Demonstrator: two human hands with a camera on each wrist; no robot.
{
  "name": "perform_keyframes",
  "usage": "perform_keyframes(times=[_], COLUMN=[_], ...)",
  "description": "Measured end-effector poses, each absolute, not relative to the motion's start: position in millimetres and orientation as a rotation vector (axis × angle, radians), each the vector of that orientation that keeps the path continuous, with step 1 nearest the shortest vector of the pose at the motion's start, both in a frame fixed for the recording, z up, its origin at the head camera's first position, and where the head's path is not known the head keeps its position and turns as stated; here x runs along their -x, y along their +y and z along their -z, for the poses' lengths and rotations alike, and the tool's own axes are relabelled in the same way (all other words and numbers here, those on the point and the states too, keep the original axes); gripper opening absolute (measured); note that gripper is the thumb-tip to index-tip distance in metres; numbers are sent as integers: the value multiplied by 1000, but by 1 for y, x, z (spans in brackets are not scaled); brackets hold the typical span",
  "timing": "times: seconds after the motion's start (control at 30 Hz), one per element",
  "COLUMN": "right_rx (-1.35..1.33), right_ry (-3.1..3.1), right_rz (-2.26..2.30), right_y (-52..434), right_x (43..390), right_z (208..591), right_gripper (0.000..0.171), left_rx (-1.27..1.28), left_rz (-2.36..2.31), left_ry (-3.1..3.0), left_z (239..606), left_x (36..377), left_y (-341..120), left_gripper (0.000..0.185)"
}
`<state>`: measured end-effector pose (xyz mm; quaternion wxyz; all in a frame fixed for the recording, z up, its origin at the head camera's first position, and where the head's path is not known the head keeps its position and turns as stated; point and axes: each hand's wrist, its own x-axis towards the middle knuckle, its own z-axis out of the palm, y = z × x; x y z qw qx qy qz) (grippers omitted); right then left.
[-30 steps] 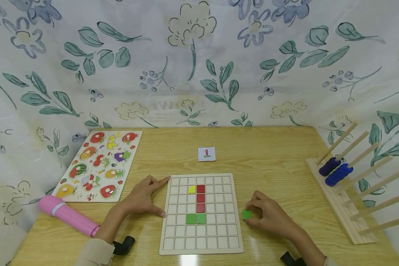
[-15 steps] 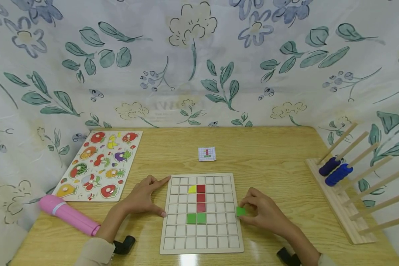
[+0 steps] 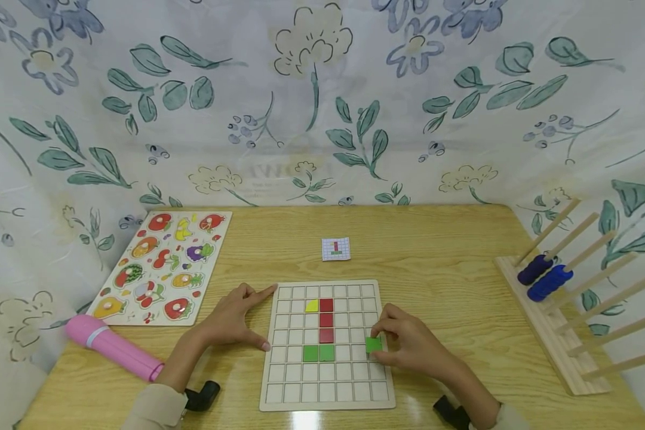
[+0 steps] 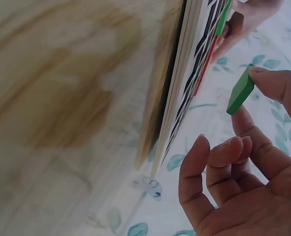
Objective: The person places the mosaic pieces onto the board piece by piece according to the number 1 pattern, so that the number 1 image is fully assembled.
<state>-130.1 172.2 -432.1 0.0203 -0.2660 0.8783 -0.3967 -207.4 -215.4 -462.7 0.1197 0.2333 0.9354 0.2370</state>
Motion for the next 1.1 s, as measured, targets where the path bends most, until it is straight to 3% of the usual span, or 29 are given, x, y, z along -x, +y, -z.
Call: perform_keyframes(times=[1.1], right_rx=[861], right_ry=[2636], right_rz=[1185], right_y=[134], right_x=[139], right_z=[430], right_gripper=[18], left_rx=[-702], left_rz=[-726], left_ry=[2732], left_z=[460], left_x=[206], left_y=[-216], left_gripper=[116])
